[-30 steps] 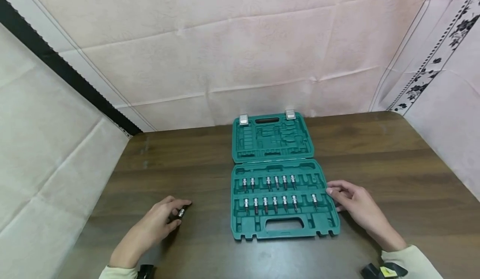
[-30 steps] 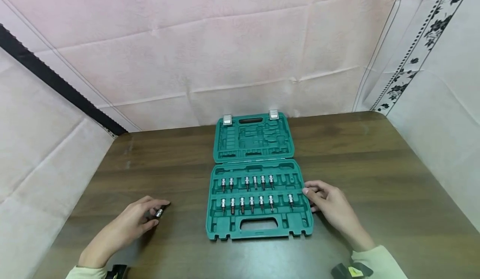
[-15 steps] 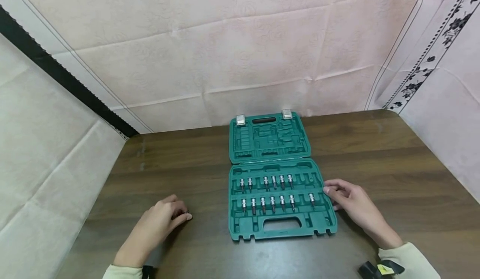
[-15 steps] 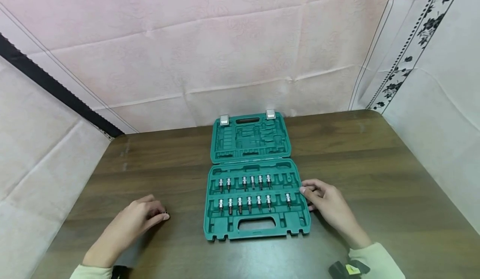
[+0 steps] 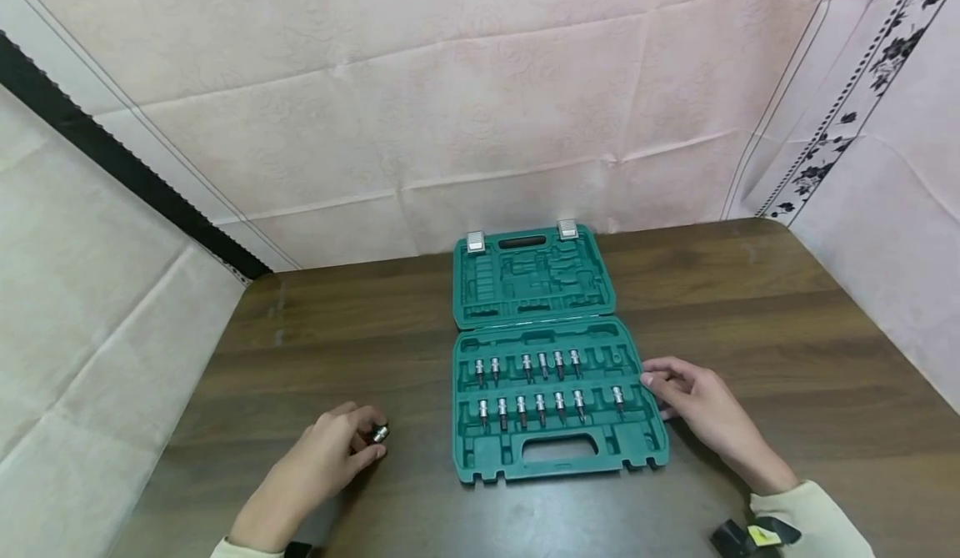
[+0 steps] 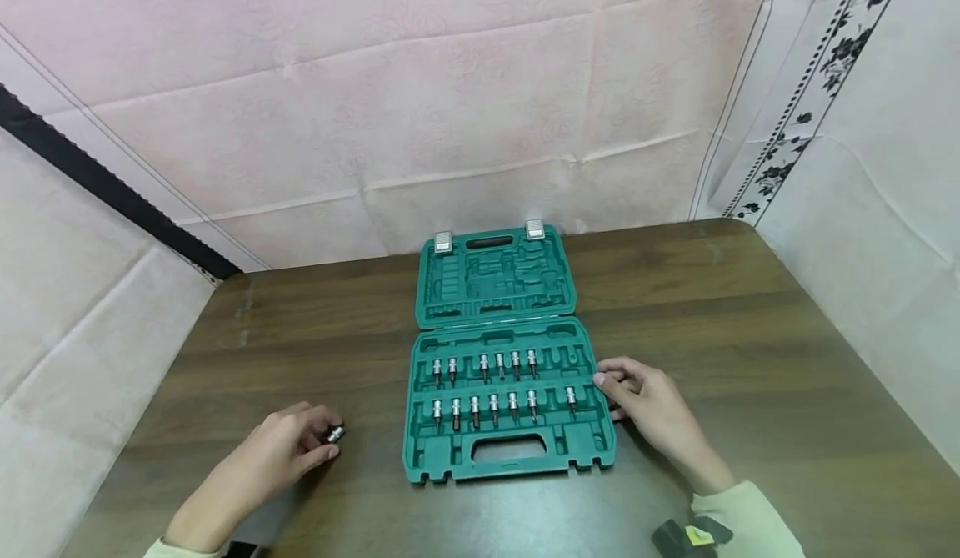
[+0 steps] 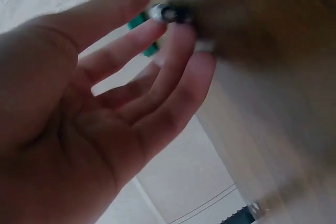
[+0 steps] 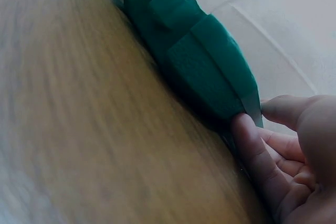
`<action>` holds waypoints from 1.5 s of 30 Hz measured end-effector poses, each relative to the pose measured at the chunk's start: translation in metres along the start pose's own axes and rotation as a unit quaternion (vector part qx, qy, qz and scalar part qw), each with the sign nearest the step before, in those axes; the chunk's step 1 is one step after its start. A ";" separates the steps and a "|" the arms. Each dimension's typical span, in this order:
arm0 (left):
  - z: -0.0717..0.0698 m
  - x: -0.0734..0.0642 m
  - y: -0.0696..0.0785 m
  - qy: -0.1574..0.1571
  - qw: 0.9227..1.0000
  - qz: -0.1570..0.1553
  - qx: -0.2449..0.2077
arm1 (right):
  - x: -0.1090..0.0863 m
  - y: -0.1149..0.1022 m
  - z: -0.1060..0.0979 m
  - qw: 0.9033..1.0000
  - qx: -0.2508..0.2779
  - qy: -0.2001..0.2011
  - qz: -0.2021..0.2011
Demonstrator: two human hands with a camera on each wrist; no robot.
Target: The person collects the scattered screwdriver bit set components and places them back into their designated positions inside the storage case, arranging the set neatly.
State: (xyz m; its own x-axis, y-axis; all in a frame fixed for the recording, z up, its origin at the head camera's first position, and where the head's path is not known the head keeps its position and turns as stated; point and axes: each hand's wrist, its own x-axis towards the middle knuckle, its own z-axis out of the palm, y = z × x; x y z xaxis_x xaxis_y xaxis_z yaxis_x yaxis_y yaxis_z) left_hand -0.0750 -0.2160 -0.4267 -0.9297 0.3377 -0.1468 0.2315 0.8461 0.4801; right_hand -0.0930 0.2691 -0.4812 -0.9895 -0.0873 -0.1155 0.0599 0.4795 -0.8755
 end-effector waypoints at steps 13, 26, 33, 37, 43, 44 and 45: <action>0.007 0.001 0.012 -0.065 0.990 0.124 0.012 | 0.000 -0.001 0.000 1.000 0.011 -0.003 0.003; 0.023 0.011 0.030 0.060 0.989 0.123 0.058 | 0.001 -0.001 0.001 1.000 0.010 -0.002 0.002; 0.027 0.026 0.044 0.099 0.984 0.129 0.070 | 0.001 0.001 0.001 1.000 0.009 0.000 0.003; 0.028 0.035 0.052 0.105 0.984 0.126 0.075 | 0.000 0.000 0.001 1.000 0.007 -0.001 0.005; 0.029 0.049 0.069 0.104 0.981 0.141 0.082 | 0.001 0.000 0.000 1.000 0.004 -0.003 0.004; 0.029 0.052 0.072 0.102 0.980 0.145 0.086 | 0.001 0.000 0.000 1.000 0.003 -0.003 0.004; 0.029 0.055 0.075 0.101 0.980 0.147 0.090 | 0.001 0.001 0.000 1.000 0.001 -0.003 0.006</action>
State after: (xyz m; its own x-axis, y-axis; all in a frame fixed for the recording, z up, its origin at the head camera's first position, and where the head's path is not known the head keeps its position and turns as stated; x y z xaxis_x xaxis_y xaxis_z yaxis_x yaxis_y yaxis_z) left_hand -0.1004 -0.1221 -0.4239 -0.8484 0.5052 0.1581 0.5283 0.7890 0.3136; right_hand -0.0942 0.2689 -0.4822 -0.9879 -0.0875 -0.1281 0.0712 0.4781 -0.8754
